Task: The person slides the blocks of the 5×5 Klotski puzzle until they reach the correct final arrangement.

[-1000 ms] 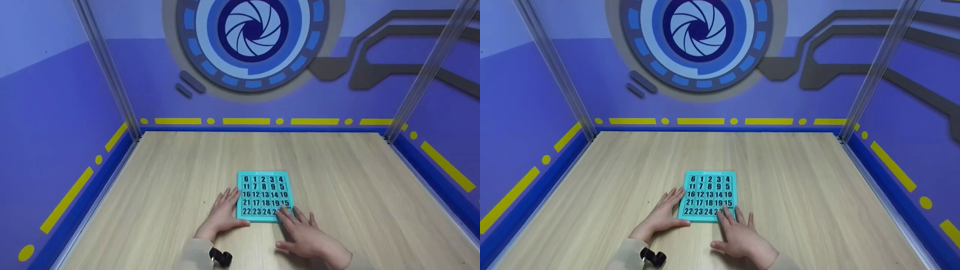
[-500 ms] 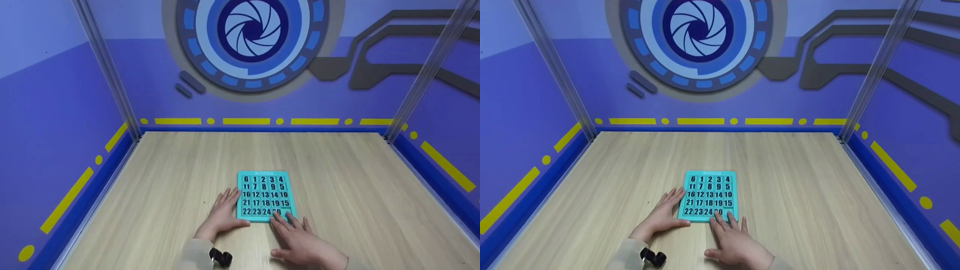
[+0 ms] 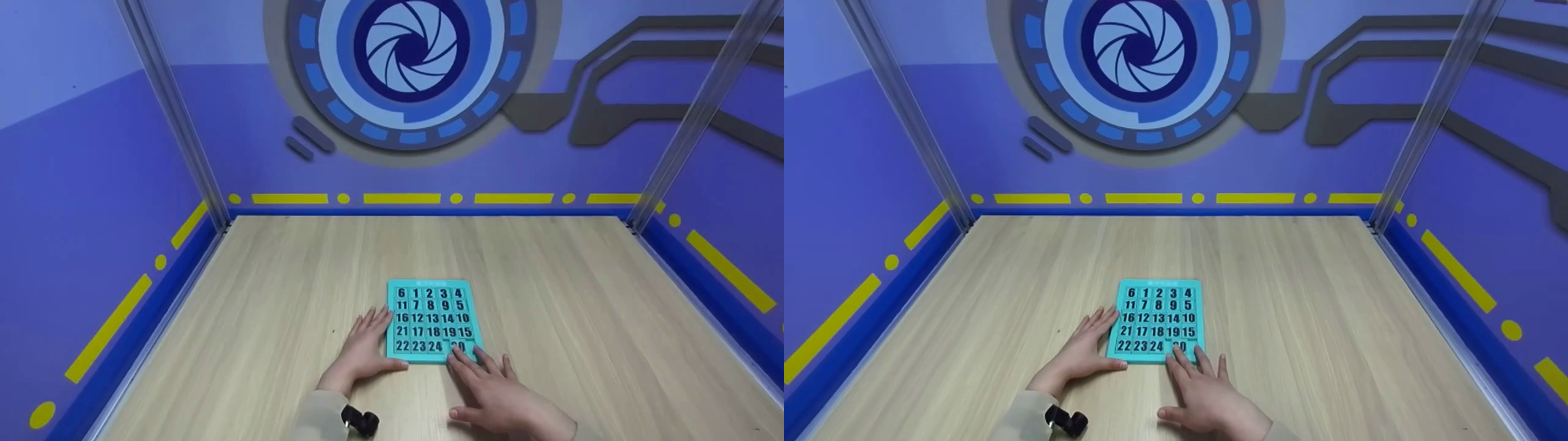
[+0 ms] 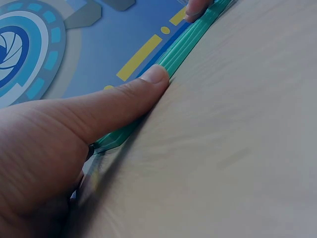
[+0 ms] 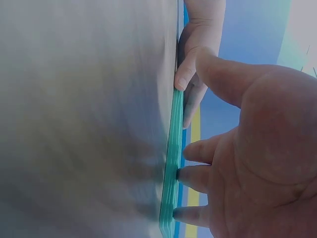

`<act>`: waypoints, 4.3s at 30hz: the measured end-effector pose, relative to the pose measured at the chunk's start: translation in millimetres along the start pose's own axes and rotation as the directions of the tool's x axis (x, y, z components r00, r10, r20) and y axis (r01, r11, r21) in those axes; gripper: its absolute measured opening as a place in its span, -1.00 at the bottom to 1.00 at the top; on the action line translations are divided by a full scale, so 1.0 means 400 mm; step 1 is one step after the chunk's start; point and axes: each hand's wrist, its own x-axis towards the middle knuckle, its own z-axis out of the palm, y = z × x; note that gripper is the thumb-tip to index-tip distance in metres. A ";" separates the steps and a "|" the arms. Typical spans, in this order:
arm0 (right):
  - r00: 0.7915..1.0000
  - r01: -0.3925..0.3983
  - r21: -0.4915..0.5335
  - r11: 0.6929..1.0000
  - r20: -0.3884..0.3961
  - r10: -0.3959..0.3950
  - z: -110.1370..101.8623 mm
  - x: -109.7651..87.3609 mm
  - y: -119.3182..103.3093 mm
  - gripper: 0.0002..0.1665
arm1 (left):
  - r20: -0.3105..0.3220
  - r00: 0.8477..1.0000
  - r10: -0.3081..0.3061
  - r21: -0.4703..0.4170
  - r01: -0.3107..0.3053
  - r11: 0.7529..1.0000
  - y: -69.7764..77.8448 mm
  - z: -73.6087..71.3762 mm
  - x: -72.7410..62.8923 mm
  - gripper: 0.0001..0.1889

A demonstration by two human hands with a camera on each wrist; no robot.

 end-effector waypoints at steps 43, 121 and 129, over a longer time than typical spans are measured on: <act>0.996 -0.001 -0.030 1.000 0.090 0.004 -0.013 0.044 -0.043 0.15 | -0.013 1.000 0.026 0.002 -0.026 1.000 0.003 -0.001 0.000 0.21; 0.995 0.068 -0.075 0.995 0.082 -0.062 -0.001 0.058 -0.068 0.17 | -0.008 1.000 0.028 0.030 -0.027 0.999 -0.003 0.001 0.000 0.21; 0.991 0.102 -0.086 0.991 0.092 -0.094 0.006 0.078 -0.088 0.16 | -0.009 0.999 0.032 0.027 -0.031 0.999 -0.002 0.000 0.000 0.22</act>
